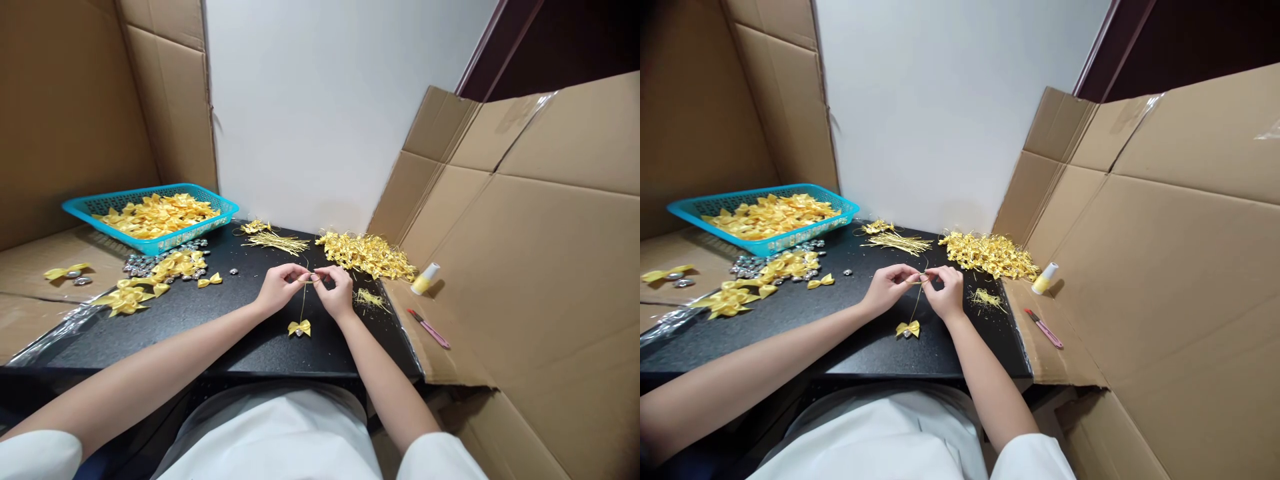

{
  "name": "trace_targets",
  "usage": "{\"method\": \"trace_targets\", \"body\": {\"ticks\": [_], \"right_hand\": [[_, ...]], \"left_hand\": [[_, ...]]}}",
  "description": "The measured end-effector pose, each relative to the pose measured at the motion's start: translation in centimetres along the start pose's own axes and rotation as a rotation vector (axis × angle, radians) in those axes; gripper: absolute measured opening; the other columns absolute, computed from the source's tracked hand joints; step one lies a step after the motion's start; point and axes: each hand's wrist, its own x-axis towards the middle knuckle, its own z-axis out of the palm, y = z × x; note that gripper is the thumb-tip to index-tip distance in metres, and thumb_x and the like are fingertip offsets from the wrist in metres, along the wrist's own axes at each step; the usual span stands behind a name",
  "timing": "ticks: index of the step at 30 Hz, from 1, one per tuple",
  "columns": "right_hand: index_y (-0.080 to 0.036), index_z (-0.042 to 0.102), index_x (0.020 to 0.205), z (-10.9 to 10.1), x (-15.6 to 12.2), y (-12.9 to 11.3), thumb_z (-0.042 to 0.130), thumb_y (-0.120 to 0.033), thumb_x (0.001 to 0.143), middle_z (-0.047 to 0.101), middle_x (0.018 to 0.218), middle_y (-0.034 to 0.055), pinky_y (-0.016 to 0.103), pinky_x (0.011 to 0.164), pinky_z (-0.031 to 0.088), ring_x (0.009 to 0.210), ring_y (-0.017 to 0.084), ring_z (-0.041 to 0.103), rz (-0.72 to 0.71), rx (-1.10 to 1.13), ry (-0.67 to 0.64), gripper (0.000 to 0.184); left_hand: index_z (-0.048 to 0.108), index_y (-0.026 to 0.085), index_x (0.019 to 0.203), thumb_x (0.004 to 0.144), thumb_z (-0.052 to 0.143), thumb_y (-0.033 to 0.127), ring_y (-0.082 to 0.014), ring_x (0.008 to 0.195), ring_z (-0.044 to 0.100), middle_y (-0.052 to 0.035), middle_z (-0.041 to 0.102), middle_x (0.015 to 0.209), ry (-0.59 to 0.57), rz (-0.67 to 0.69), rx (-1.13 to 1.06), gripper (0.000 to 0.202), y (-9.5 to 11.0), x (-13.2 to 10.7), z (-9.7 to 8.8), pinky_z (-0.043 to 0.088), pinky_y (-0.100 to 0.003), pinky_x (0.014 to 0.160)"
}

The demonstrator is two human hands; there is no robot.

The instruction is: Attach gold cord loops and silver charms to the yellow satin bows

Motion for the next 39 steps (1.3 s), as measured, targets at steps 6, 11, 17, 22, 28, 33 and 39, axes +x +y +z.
{"method": "trace_targets", "body": {"ticks": [6,11,17,22,28,33,39], "right_hand": [[-0.021,0.063,0.068,0.03,-0.13,0.23,0.058,-0.023,0.083,0.066,0.067,-0.0003,0.035,0.076,0.036,0.065,0.016,0.055,-0.051,-0.080,-0.040,0.017],[-0.021,0.063,0.067,-0.03,-0.12,0.21,0.057,-0.022,0.083,0.066,0.067,-0.0006,0.035,0.078,0.034,0.067,0.016,0.055,-0.056,-0.114,-0.056,0.016],[-0.021,0.064,0.073,-0.14,-0.13,0.15,0.061,-0.023,0.080,0.067,0.071,-0.0012,0.033,0.078,0.034,0.067,0.015,0.055,-0.016,-0.131,-0.080,0.008],[-0.021,0.062,0.068,-0.15,-0.10,0.08,0.058,-0.023,0.082,0.065,0.068,-0.0010,0.034,0.078,0.034,0.067,0.015,0.055,-0.011,-0.134,-0.088,0.015],[-0.021,0.061,0.065,-0.13,-0.12,0.21,0.056,-0.023,0.083,0.064,0.066,-0.0010,0.034,0.078,0.034,0.065,0.015,0.054,-0.015,-0.125,-0.075,0.019],[-0.021,0.061,0.065,-0.02,-0.13,0.36,0.056,-0.022,0.082,0.064,0.066,-0.0009,0.034,0.077,0.034,0.065,0.015,0.053,-0.020,-0.114,-0.067,0.018],[-0.020,0.062,0.064,0.09,-0.20,0.29,0.057,-0.021,0.082,0.064,0.065,-0.0008,0.034,0.078,0.034,0.064,0.015,0.053,-0.006,-0.098,-0.066,0.018]], "left_hand": [[0.071,0.015,0.076,0.080,0.066,0.038,-0.0103,0.051,0.048,0.0003,0.063,0.059,-0.018,0.000,0.006,0.024,-0.32,0.05,0.02,0.037,-0.021,0.049],[0.071,0.015,0.076,0.079,0.066,0.038,-0.0101,0.050,0.047,0.0003,0.063,0.059,-0.032,-0.007,0.005,0.024,-0.54,0.08,0.10,0.036,-0.020,0.048],[0.072,0.014,0.077,0.080,0.065,0.040,-0.0102,0.051,0.046,-0.0002,0.063,0.059,-0.045,-0.012,0.006,0.027,-0.53,0.05,0.11,0.035,-0.020,0.047],[0.072,0.014,0.077,0.080,0.064,0.040,-0.0105,0.052,0.047,-0.0009,0.064,0.060,-0.058,-0.011,0.018,0.027,-0.28,0.05,0.07,0.036,-0.020,0.048],[0.072,0.013,0.083,0.079,0.065,0.038,-0.0119,0.054,0.053,-0.0035,0.068,0.065,-0.056,-0.015,0.033,0.026,-0.28,0.03,0.08,0.040,-0.021,0.051],[0.072,0.014,0.082,0.078,0.066,0.037,-0.0111,0.052,0.050,-0.0018,0.066,0.062,-0.049,-0.007,0.056,0.024,-0.16,0.01,0.05,0.039,-0.021,0.049],[0.072,0.015,0.078,0.079,0.065,0.036,-0.0109,0.052,0.048,-0.0004,0.064,0.059,-0.055,0.005,0.090,0.023,0.01,-0.07,-0.11,0.038,-0.021,0.051]]}}
